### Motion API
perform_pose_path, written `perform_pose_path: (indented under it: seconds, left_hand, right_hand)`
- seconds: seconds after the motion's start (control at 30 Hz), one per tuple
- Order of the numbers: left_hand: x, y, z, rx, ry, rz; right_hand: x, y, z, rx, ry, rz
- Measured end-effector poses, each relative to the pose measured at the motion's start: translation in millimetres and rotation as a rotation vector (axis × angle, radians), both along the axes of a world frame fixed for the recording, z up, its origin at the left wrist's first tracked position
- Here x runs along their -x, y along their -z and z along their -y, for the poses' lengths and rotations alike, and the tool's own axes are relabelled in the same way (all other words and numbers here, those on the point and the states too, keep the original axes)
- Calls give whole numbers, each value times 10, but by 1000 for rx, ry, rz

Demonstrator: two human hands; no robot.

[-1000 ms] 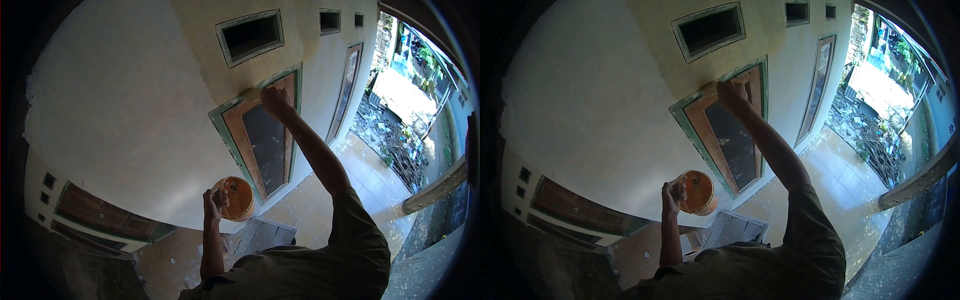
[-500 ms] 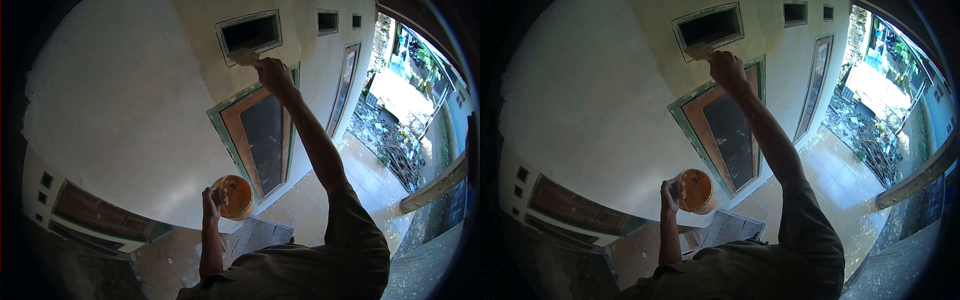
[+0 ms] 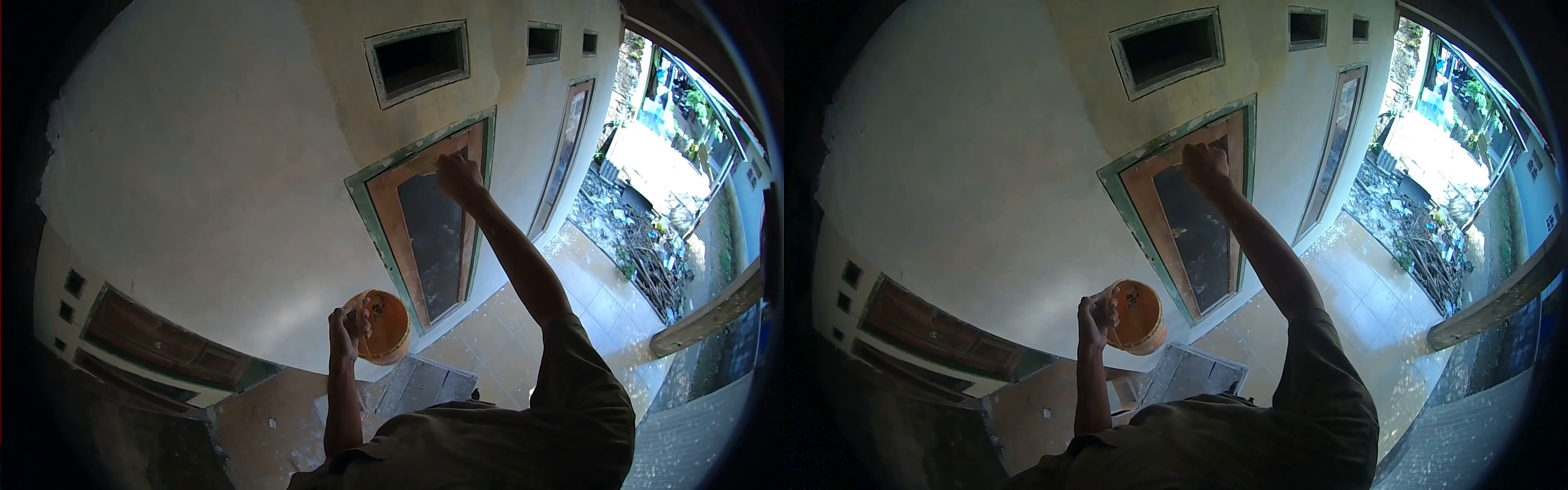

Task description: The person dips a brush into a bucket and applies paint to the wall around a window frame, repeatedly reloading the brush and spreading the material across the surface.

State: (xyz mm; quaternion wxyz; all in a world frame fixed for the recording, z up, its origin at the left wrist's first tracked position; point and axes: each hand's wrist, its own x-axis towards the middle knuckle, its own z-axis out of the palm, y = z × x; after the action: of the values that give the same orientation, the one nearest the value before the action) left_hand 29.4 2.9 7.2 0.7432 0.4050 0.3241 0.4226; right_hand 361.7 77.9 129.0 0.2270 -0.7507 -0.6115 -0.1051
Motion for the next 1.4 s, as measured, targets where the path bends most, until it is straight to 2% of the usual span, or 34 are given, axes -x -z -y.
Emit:
perform_pose_path:
  seconds: [0.07, 0.27, 0.37, 0.43, 0.47, 0.6, 0.77, 0.9, 0.97, 1.03, 1.17, 1.4]
  left_hand:
    - [0, 0, 8, 11, -11, -10]
    - [27, 3, 21, -40, -19, -82]
    - [45, -14, 14, -44, -17, -72]
    - [57, -17, 3, -44, -18, -69]
    - [58, -21, -6, -44, -19, -68]
    - [40, -33, -2, -27, -21, -53]
    - [21, 17, 2, -13, -24, -76]
    - [61, 28, 10, -37, -27, -91]
    - [79, 16, 16, -17, -37, -89]
    - [97, 41, 18, -16, -34, -88]
    - [109, 84, -3, 2, -33, -66]
    - [150, 51, 28, -18, -40, -56]
  right_hand:
    - [-11, -110, 8, 72, 28, 7]
    - [-101, -591, -257, 11, 66, 122]
    - [-115, -795, -217, -122, 52, 108]
    - [-99, -925, -109, -348, 62, -4]
    - [-113, -956, -70, -355, 47, -23]
    - [-28, -903, 71, -487, -37, -22]
    - [210, -325, -84, -541, -192, -136]
    - [317, 54, -182, -514, -187, -177]
    - [332, 144, -142, -294, -113, -138]
    - [332, 183, -64, -202, -125, -119]
    - [342, 71, 2, -16, -140, -81]
    - [405, -594, -221, -33, -113, 45]
